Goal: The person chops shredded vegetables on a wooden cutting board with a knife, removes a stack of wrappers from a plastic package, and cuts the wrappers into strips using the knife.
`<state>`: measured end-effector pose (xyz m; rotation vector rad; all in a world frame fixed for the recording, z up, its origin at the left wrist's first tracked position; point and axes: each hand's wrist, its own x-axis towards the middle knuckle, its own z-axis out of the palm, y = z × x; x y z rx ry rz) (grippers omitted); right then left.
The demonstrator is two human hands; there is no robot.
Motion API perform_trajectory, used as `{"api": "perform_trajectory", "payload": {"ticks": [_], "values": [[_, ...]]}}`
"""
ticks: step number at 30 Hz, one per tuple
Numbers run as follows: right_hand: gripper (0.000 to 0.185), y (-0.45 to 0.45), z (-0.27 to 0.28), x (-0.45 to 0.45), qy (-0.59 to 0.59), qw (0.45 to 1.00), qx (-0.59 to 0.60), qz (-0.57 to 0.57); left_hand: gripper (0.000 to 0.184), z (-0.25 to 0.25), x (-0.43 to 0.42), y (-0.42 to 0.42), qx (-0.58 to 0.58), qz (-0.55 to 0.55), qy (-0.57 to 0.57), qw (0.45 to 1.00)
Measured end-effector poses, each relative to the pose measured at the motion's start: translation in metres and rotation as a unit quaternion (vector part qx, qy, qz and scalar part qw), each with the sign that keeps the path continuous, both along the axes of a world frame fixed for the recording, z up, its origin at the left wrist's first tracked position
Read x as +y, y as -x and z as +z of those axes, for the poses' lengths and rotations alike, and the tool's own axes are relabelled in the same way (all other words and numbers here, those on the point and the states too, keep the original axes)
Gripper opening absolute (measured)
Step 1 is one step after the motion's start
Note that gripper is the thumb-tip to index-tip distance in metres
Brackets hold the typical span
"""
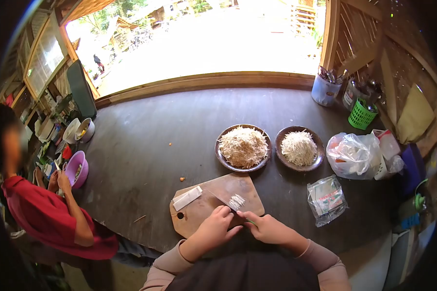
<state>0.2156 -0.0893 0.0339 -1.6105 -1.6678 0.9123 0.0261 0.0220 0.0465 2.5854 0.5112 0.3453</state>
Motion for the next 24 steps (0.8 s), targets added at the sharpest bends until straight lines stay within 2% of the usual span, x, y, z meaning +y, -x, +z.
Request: {"api": "perform_trajectory", "payload": {"ticks": [3, 5, 7, 9, 13, 18, 21, 24], "values": [[0.045, -0.001, 0.002, 0.003, 0.025, 1.000, -0.003, -0.006, 0.038, 0.001, 0.001, 0.000, -0.013, -0.003, -0.001, 1.000], [0.045, -0.004, -0.002, 0.002, -0.002, 1.000, 0.015, -0.009, 0.037, 0.000, 0.005, 0.001, -0.027, -0.004, -0.004, 1.000], [0.045, -0.007, 0.002, 0.002, -0.025, 0.999, 0.032, -0.008, 0.033, -0.006, 0.011, 0.004, -0.023, 0.015, 0.048, 0.998], [0.045, -0.008, 0.025, 0.001, 0.120, 0.987, 0.099, -0.040, 0.032, -0.009, 0.017, 0.004, -0.040, 0.013, 0.038, 0.998], [0.042, -0.011, 0.037, -0.003, 0.116, 0.986, 0.104, -0.062, 0.030, -0.005, 0.017, 0.004, -0.058, 0.012, -0.025, 0.998], [0.043, -0.006, 0.034, -0.007, 0.087, 0.985, 0.141, -0.053, 0.028, -0.002, 0.018, 0.004, -0.058, 0.008, -0.005, 0.998], [0.046, -0.005, 0.031, -0.007, 0.094, 0.988, 0.126, -0.006, 0.027, -0.006, 0.016, 0.005, -0.064, 0.018, 0.010, 0.998], [0.045, -0.004, 0.028, -0.007, 0.104, 0.988, 0.114, -0.027, 0.026, -0.006, 0.014, 0.005, -0.073, 0.028, 0.000, 0.997]]}}
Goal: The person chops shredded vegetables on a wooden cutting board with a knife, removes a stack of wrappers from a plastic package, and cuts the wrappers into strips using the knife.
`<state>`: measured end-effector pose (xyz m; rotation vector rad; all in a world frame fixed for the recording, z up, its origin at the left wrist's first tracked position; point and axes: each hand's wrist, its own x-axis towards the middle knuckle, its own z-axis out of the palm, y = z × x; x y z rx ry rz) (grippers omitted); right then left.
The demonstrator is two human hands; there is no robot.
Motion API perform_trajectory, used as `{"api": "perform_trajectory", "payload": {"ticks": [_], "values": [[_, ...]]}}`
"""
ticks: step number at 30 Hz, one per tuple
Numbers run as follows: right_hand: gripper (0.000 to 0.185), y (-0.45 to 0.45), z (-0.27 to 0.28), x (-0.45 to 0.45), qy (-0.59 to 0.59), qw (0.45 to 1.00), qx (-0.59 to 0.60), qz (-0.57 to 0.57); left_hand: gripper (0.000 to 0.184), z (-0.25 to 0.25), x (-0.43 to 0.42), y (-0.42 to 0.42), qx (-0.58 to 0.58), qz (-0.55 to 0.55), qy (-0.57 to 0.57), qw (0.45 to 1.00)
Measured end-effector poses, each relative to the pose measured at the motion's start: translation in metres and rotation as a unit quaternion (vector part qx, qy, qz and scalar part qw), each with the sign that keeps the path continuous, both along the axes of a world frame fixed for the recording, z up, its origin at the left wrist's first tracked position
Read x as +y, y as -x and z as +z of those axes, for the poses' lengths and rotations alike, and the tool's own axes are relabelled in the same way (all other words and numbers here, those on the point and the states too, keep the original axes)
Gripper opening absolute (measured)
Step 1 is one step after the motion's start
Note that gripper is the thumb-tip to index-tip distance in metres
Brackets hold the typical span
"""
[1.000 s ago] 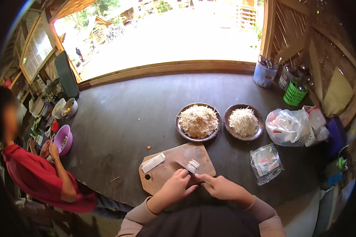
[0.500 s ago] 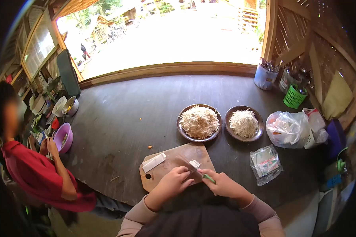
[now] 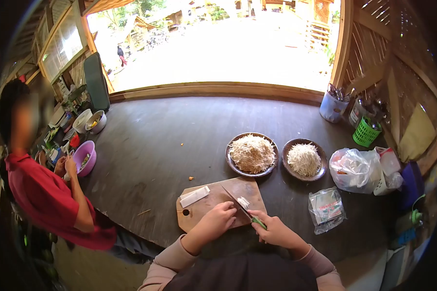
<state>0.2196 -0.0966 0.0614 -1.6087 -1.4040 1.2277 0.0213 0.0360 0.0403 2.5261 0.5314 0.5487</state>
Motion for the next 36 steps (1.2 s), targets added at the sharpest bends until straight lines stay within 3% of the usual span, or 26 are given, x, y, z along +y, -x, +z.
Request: {"api": "perform_trajectory", "payload": {"ticks": [16, 18, 22, 30, 36], "values": [[0.039, 0.005, 0.000, -0.004, -0.020, 0.999, -0.028, -0.036, 0.025, -0.017, 0.004, -0.008, -0.018, 0.017, -0.009, 1.000], [0.041, 0.001, -0.015, -0.003, -0.101, 0.992, -0.078, -0.004, 0.024, -0.018, 0.002, -0.007, -0.012, 0.018, -0.006, 1.000], [0.039, 0.003, -0.010, -0.004, -0.081, 0.995, -0.058, -0.024, 0.025, -0.021, -0.010, -0.008, -0.018, 0.040, -0.020, 0.999], [0.040, 0.004, -0.012, -0.005, -0.188, 0.975, -0.118, 0.004, 0.027, -0.031, -0.030, -0.011, -0.026, 0.106, -0.025, 0.994], [0.038, 0.005, -0.012, -0.008, -0.157, 0.981, -0.111, 0.001, 0.030, -0.031, -0.034, -0.012, -0.045, 0.132, -0.015, 0.990]]}}
